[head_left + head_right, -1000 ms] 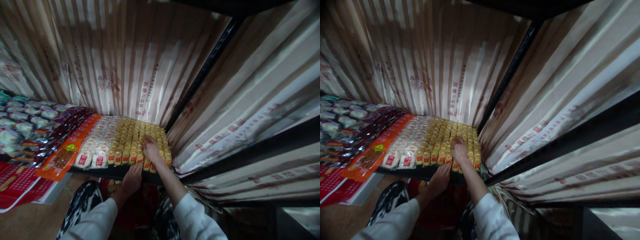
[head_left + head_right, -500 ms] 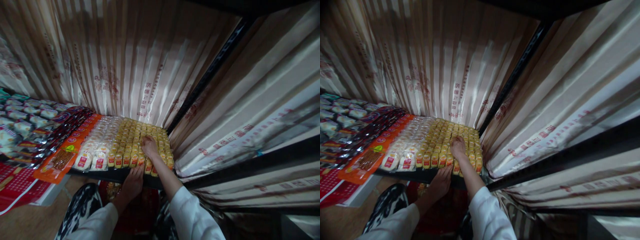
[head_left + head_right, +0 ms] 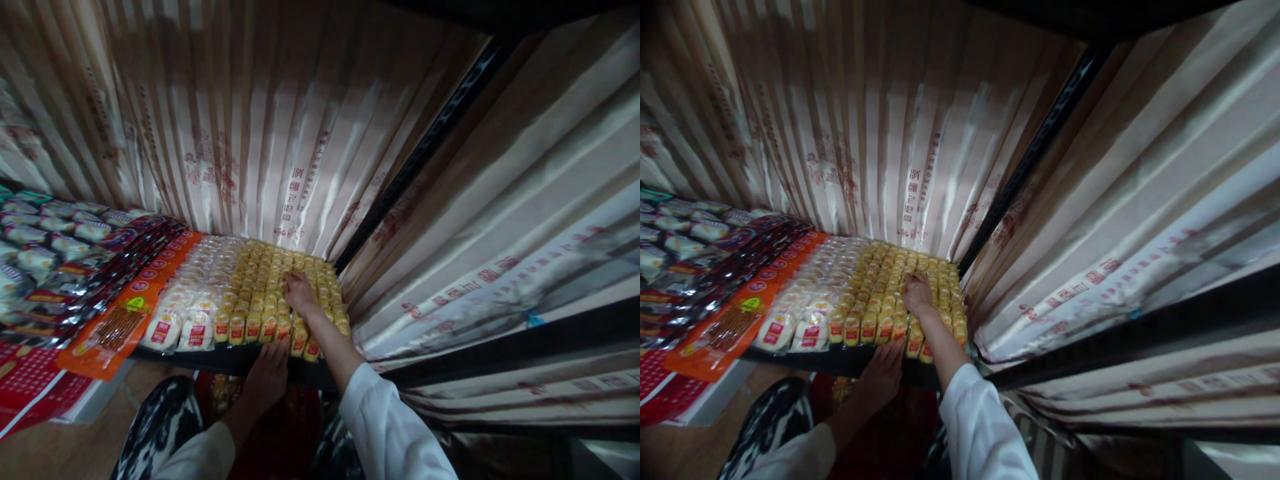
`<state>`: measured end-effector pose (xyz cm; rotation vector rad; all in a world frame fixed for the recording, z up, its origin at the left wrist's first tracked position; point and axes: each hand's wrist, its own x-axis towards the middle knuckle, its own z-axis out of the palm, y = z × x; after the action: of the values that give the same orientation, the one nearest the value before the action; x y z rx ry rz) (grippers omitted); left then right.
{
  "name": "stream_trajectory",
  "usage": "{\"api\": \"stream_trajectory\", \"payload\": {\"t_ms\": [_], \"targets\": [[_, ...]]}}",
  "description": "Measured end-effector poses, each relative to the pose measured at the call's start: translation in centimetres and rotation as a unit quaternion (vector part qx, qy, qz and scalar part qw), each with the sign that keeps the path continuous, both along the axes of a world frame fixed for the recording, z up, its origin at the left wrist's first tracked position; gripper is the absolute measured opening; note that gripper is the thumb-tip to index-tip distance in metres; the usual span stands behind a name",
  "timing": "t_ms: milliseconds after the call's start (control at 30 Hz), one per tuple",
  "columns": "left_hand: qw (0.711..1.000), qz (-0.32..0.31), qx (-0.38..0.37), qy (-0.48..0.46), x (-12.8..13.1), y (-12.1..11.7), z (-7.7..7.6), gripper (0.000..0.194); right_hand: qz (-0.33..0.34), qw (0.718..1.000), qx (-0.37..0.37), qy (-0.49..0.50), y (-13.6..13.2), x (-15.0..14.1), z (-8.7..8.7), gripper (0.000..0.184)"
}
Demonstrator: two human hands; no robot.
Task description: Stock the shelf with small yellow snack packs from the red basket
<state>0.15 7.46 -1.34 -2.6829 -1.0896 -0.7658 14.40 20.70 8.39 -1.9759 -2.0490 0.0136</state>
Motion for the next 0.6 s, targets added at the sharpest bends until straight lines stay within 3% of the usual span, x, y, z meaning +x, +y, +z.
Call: {"api": "stream_trajectory", "payload": {"t_ms": [133, 333, 600], "targets": [[1.0, -0.004, 0.002, -0.004, 0.0, 0.1, -0.1, 0.047, 0.017, 1.0, -0.004, -0.002, 0.4, 0.1, 0.1, 0.031], [1.0, -0.004, 0.024, 0.005, 0.0, 0.2, -0.2, 0.046, -0.031, 0.999, 0.032, -0.029, 1.4, 0.8, 1.3, 0.031], [0.999, 0.006, 0.04, 0.006, 0.3, 0.2, -0.2, 0.047, -0.016, 0.999, 0.014, -0.038, 3.1, 0.3, 1.1, 0.025]]}}
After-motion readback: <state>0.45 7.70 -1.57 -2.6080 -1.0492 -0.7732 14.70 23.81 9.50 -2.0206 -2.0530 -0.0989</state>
